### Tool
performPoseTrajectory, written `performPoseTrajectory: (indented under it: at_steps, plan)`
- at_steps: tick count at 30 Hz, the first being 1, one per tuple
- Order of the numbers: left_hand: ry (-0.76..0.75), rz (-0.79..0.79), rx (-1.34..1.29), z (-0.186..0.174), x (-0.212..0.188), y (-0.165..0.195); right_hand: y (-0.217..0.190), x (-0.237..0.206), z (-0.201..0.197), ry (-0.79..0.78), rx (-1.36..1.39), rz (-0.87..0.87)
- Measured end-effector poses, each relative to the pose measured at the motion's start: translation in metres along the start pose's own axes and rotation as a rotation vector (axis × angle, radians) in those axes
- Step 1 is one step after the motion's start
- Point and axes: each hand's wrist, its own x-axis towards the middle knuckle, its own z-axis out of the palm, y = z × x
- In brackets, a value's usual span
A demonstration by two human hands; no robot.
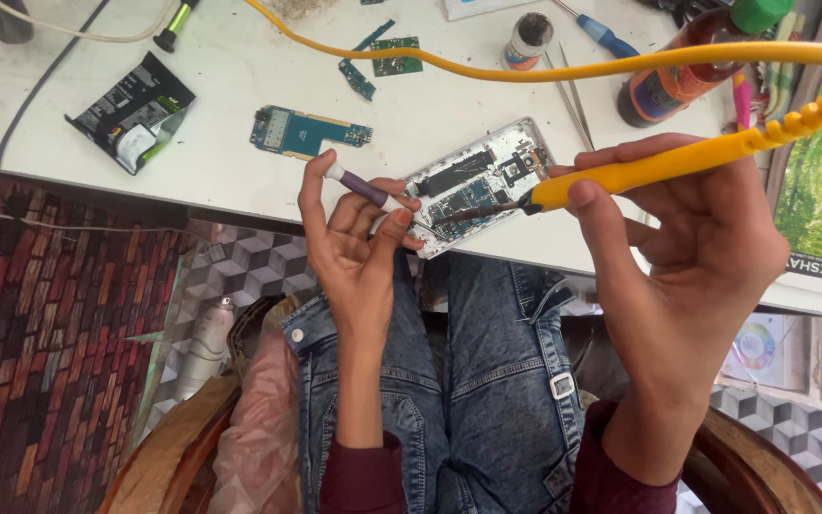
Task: The person uses a soldering iron and a desoldering pump to remove solder from a circuit board. They repeatedly apply heat to specific points and use the pump to extract molten solder, working on a disassembled electronic device on a cluttered workbench.
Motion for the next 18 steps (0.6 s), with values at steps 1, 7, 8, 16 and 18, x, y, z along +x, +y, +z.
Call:
performPoseTrajectory:
  at_steps: [1, 7, 8, 16, 18]
  plan:
    - [-0.004, 0.002, 0.001, 0.0002, -0.0004, -0.0005, 0.0005, -0.0002, -0.0002, 0.004, -0.006, 0.012]
    - [0.015, -0.044, -0.038, -0.0014, 0.0000, -0.0008, 0.0040, -0.0021, 0.0020, 0.010, -0.008, -0.010]
    - [0.015, -0.041, -0.027, -0.0017, 0.0000, -0.0009, 0.0045, -0.0024, 0.0023, 0.012, -0.006, -0.008]
    - [0.008, -0.023, -0.011, -0.0035, -0.0005, -0.0039, 0.0086, -0.0040, 0.0025, 0.005, -0.021, -0.015]
    - [0.012, -0.023, -0.015, -0.0040, -0.0009, -0.0048, 0.0088, -0.0049, 0.0026, 0.005, -0.027, -0.011]
